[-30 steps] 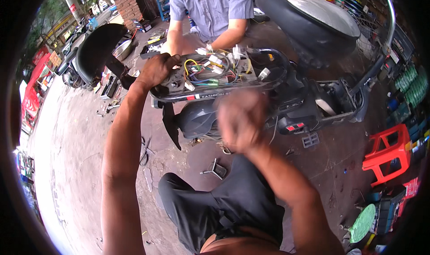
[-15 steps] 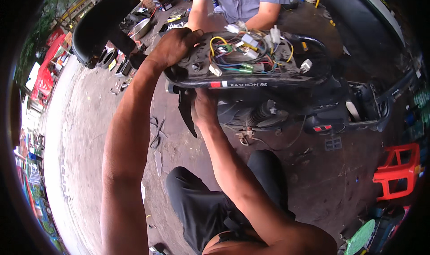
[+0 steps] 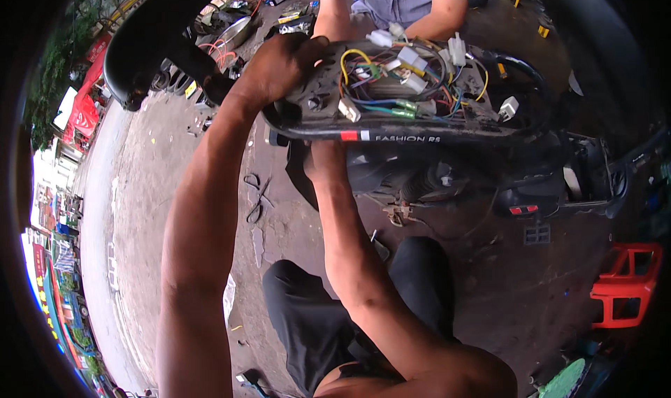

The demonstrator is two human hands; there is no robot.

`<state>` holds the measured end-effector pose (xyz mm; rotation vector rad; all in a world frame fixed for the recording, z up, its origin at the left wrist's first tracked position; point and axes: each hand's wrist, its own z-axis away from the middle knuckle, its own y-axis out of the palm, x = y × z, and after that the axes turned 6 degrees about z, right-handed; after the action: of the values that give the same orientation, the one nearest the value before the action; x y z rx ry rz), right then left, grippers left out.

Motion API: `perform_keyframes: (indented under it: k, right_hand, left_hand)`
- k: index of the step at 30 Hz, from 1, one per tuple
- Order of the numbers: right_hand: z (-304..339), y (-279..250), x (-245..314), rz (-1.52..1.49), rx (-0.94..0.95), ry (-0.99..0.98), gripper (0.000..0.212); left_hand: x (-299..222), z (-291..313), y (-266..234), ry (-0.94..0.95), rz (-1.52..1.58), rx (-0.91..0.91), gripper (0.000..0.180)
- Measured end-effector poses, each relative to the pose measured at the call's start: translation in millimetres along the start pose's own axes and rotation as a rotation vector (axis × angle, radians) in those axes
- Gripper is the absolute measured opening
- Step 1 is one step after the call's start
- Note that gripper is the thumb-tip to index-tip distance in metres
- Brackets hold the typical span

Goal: Repairing the wiring and rear components of a motor scooter.

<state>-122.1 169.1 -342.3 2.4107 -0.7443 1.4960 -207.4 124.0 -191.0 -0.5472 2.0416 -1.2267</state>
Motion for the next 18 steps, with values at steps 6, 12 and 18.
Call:
perform_keyframes:
  k: [6, 12, 18]
  right_hand:
    - [-2.6, -3.5, -10.7, -1.154, 0.039, 0.371, 0.002]
    - [4.5, -6.5, -37.1, -0.748, 0.054, 0.220, 0.011]
    - [22.8, -25.0, 16.0, -0.777, 0.113, 0.339, 0.022]
  left_hand:
    - [-25.8, 10.3, -12.9, -0.173, 0.282, -0.099, 0.046]
    - [-22.6, 13.8, -12.4, -0.178, 0.327, -0.157, 0.050]
    - [-17.9, 14.5, -9.3, -0.200, 0.262, -0.118, 0.039]
